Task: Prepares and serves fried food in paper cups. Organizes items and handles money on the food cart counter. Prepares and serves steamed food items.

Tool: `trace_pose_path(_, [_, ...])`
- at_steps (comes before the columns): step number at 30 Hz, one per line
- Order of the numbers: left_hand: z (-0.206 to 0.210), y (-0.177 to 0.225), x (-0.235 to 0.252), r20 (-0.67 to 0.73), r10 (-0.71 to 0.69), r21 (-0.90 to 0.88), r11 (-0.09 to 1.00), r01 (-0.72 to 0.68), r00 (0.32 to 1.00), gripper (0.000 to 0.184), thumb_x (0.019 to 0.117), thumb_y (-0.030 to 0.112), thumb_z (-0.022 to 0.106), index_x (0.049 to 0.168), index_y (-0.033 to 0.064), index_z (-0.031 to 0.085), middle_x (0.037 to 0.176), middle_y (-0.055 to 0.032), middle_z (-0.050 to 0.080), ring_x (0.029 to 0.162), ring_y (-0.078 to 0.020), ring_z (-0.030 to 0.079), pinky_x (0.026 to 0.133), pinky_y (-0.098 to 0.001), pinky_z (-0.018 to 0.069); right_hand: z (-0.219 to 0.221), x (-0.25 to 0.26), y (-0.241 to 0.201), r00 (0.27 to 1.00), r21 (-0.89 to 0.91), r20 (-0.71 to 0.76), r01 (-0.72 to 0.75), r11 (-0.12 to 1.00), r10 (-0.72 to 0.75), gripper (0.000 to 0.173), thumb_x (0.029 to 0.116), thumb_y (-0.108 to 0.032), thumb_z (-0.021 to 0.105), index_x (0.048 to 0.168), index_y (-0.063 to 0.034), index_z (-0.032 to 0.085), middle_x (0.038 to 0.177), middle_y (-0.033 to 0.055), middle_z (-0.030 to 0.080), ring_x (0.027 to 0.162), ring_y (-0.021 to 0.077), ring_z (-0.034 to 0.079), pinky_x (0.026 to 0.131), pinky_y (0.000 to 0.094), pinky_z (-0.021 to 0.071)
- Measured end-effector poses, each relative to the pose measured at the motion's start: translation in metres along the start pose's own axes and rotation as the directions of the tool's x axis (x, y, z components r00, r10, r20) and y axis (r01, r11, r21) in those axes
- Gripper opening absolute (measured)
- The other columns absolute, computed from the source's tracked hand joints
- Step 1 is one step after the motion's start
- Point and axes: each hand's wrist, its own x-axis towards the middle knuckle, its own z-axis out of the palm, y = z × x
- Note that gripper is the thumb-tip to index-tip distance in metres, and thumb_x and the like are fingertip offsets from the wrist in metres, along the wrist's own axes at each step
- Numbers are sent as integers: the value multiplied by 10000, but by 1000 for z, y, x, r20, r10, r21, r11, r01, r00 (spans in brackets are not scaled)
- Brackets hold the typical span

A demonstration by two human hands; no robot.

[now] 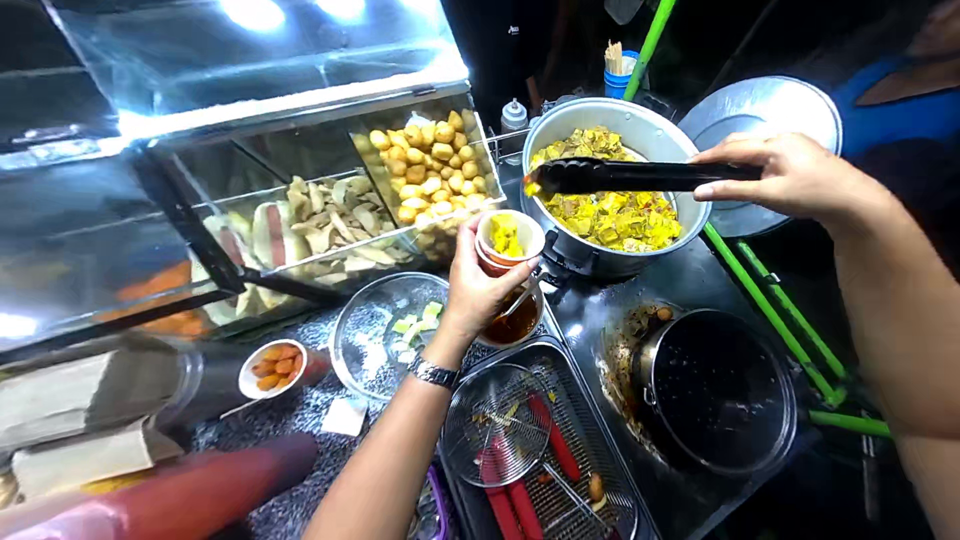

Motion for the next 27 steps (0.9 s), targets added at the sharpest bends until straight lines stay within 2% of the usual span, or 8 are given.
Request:
trace_pose_path(5, [1, 10, -40, -26, 42, -142, 989, -45, 999, 816, 807, 150, 812, 1486, 134, 358, 1322, -31, 599, 1099, -75, 660, 921, -276, 582, -8, -48, -76, 987, -193, -17, 155, 969, -162, 519, 962, -479, 609, 1284, -83, 702, 1131, 98, 699, 962, 192, 668, 818, 435, 527])
trace_pose_path(11, [-8, 6, -90, -70, 145, -345, 925, -161, 987, 834, 786, 139, 839, 1427, -43, 337, 1306, -80, 594, 1170, -107, 629, 1016, -308, 552, 26, -111, -137, 990, -211, -51, 115, 971, -129, 455, 981, -406, 635, 1317, -103, 685, 1148, 111, 688, 949, 201, 669, 799, 413, 544])
trace_pose_path(13, [-23, 7, -112, -102, 111, -381, 913, -142, 989, 859, 794, 145, 839, 1446, -22, 305, 1306, -47, 583, 1170, -97, 629, 1013, -310, 561, 39, -146, -154, 997, -189, -73, 17, 982, -31, 501, 987, -383, 643, 1397, -98, 615, 1205, 120, 646, 982, 188, 638, 841, 369, 538])
trace_pose_path(16, [-60, 4, -142, -179, 92, -351, 924, -151, 979, 901, 814, 249, 846, 1476, 57, 266, 1337, 10, 561, 1199, -96, 611, 1019, -316, 554, 94, -203, -179, 965, -122, 6, -259, 958, 262, 676, 899, -406, 730, 1442, -42, 554, 1264, 225, 618, 1032, 356, 640, 850, 553, 545])
trace_pose_path(19, [-90, -1, -172, -207, 60, -311, 942, -124, 976, 914, 831, 250, 843, 1514, 133, 248, 1386, 25, 532, 1243, -108, 587, 1028, -299, 545, 179, -243, -203, 785, -80, 200, -583, 809, 586, 806, 859, -449, 801, 1470, -5, 522, 1357, 301, 576, 1106, 492, 630, 906, 689, 502])
trace_pose_path(22, [-104, -9, -186, -209, 68, -259, 958, -123, 976, 883, 819, 240, 847, 1490, 147, 281, 1385, 19, 530, 1251, -116, 583, 1037, -300, 540, 244, -255, -228, 690, -1, 226, -706, 709, 687, 967, 842, -448, 816, 1534, 71, 384, 1447, 343, 488, 1246, 524, 548, 1016, 652, 471])
trace_pose_path(24, [-105, -14, -190, -214, 41, -248, 964, -95, 976, 884, 809, 248, 852, 1490, 156, 295, 1388, 27, 532, 1254, -108, 580, 1043, -298, 535, 260, -247, -236, 738, 50, 189, -667, 744, 648, 987, 841, -518, 786, 1540, 57, 393, 1502, 307, 467, 1371, 511, 455, 1099, 631, 413])
trace_pose_path(27, [-100, -19, -192, -242, -7, -283, 957, -64, 970, 871, 795, 232, 863, 1467, 170, 312, 1359, 43, 551, 1234, -99, 595, 1032, -299, 543, 249, -193, -220, 885, 62, -22, -463, 884, 465, 725, 951, -534, 640, 1463, -28, 555, 1457, 286, 520, 1305, 511, 504, 1035, 664, 441])
